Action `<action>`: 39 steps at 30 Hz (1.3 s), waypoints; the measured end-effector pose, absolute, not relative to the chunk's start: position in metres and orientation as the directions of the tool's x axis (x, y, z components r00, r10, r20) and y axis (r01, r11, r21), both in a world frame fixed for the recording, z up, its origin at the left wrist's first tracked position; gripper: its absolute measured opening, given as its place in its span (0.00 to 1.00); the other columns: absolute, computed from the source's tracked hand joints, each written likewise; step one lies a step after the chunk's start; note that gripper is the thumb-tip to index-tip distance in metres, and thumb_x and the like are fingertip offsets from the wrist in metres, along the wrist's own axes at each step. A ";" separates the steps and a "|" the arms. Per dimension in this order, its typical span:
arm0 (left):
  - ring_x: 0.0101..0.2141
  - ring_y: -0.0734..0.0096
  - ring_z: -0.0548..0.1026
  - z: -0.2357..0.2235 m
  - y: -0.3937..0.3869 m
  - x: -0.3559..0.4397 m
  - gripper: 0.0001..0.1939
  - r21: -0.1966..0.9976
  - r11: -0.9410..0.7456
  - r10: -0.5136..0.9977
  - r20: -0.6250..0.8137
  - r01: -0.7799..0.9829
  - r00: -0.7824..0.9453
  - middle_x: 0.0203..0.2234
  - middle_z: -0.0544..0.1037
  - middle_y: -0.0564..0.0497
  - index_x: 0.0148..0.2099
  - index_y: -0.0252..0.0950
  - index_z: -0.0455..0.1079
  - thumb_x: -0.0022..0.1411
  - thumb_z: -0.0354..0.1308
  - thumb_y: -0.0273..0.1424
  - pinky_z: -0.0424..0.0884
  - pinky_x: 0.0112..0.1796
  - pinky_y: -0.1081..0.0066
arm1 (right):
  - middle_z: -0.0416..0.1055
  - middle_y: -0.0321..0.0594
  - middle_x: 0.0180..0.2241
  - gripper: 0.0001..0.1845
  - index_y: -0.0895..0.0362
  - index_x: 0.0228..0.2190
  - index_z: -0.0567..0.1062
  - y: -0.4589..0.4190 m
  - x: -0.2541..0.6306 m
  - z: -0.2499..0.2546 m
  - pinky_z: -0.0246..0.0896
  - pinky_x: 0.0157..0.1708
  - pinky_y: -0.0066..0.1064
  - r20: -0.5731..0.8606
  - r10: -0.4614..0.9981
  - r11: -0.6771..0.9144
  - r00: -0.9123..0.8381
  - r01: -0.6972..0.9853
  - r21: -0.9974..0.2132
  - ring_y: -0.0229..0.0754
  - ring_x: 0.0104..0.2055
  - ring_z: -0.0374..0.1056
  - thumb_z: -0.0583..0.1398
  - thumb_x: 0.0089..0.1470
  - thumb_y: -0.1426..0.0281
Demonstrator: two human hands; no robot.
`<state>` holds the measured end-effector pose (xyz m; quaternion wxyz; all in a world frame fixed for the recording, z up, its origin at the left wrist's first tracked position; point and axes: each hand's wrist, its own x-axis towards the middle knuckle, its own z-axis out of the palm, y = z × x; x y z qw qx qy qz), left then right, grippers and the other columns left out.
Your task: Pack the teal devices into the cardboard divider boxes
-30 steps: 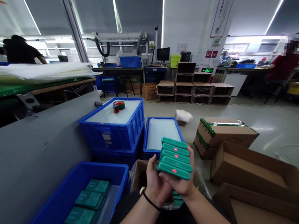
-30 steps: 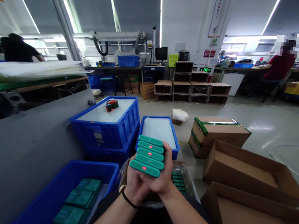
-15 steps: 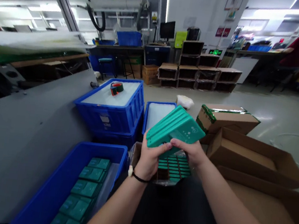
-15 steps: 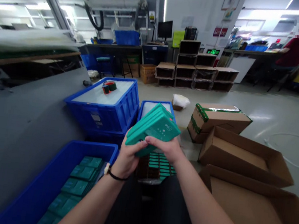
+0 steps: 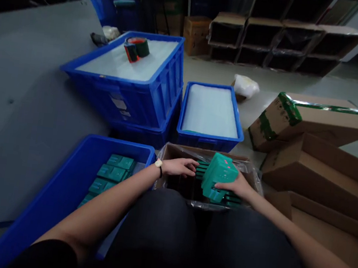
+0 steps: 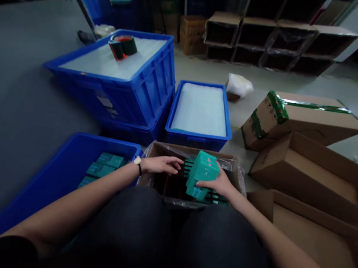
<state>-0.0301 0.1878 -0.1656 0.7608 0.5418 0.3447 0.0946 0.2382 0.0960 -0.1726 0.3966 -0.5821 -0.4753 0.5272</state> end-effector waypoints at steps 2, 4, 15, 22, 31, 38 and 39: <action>0.32 0.70 0.75 -0.196 0.188 -0.023 0.29 0.871 0.444 0.519 -0.440 0.208 0.733 0.36 0.75 0.48 0.49 0.40 0.74 0.41 0.70 0.24 0.73 0.30 0.71 | 0.76 0.47 0.44 0.50 0.56 0.50 0.65 0.095 0.232 -0.196 0.67 0.50 0.50 -0.234 0.972 -0.231 0.004 0.152 -0.961 0.54 0.45 0.72 0.76 0.23 0.62; 0.31 0.69 0.76 -0.216 0.183 -0.017 0.35 0.856 0.480 0.514 -0.450 0.190 0.730 0.39 0.74 0.47 0.53 0.43 0.71 0.39 0.70 0.24 0.74 0.28 0.69 | 0.74 0.48 0.45 0.51 0.55 0.51 0.62 0.094 0.226 -0.210 0.65 0.51 0.51 -0.227 0.974 -0.224 0.003 0.179 -0.958 0.55 0.47 0.71 0.76 0.24 0.61; 0.28 0.72 0.74 -0.225 0.173 -0.012 0.31 0.900 0.347 0.458 -0.408 0.264 0.789 0.31 0.76 0.51 0.52 0.39 0.70 0.45 0.71 0.36 0.71 0.29 0.73 | 0.62 0.55 0.57 0.64 0.56 0.61 0.54 0.081 0.228 -0.233 0.55 0.58 0.54 -0.214 0.947 -0.111 -0.239 0.384 -0.917 0.62 0.59 0.60 0.76 0.24 0.61; 0.30 0.71 0.74 -0.223 0.175 -0.012 0.35 0.885 0.363 0.444 -0.439 0.291 0.781 0.29 0.74 0.53 0.59 0.38 0.67 0.50 0.67 0.43 0.72 0.32 0.71 | 0.63 0.52 0.56 0.54 0.55 0.58 0.59 0.086 0.237 -0.234 0.61 0.55 0.55 -0.404 0.857 -0.229 -0.321 0.464 -0.856 0.60 0.57 0.63 0.74 0.32 0.59; 0.41 0.63 0.75 -0.224 0.173 -0.017 0.59 0.934 0.301 0.376 -0.303 0.194 0.875 0.45 0.73 0.46 0.66 0.42 0.55 0.31 0.76 0.27 0.75 0.40 0.64 | 0.67 0.27 0.26 0.74 0.51 0.64 0.25 0.076 0.229 -0.239 0.75 0.31 0.40 -0.605 0.704 -0.582 -0.372 0.185 -0.792 0.44 0.29 0.72 0.74 0.36 0.65; 0.32 0.67 0.78 -0.213 0.171 -0.016 0.52 0.872 0.464 0.340 -0.338 0.156 0.878 0.33 0.71 0.56 0.63 0.44 0.59 0.36 0.75 0.28 0.75 0.37 0.64 | 0.58 0.51 0.59 0.71 0.50 0.66 0.38 0.082 0.240 -0.244 0.52 0.60 0.55 -0.536 0.738 -0.416 -0.410 0.350 -0.839 0.60 0.62 0.54 0.75 0.31 0.65; 0.33 0.65 0.78 -0.212 0.172 -0.016 0.51 0.850 0.506 0.308 -0.339 0.148 0.889 0.31 0.71 0.56 0.63 0.44 0.60 0.36 0.76 0.28 0.75 0.38 0.63 | 0.53 0.51 0.62 0.71 0.51 0.65 0.42 0.084 0.244 -0.241 0.45 0.63 0.55 -0.552 0.720 -0.405 -0.421 0.392 -0.826 0.61 0.64 0.50 0.76 0.28 0.65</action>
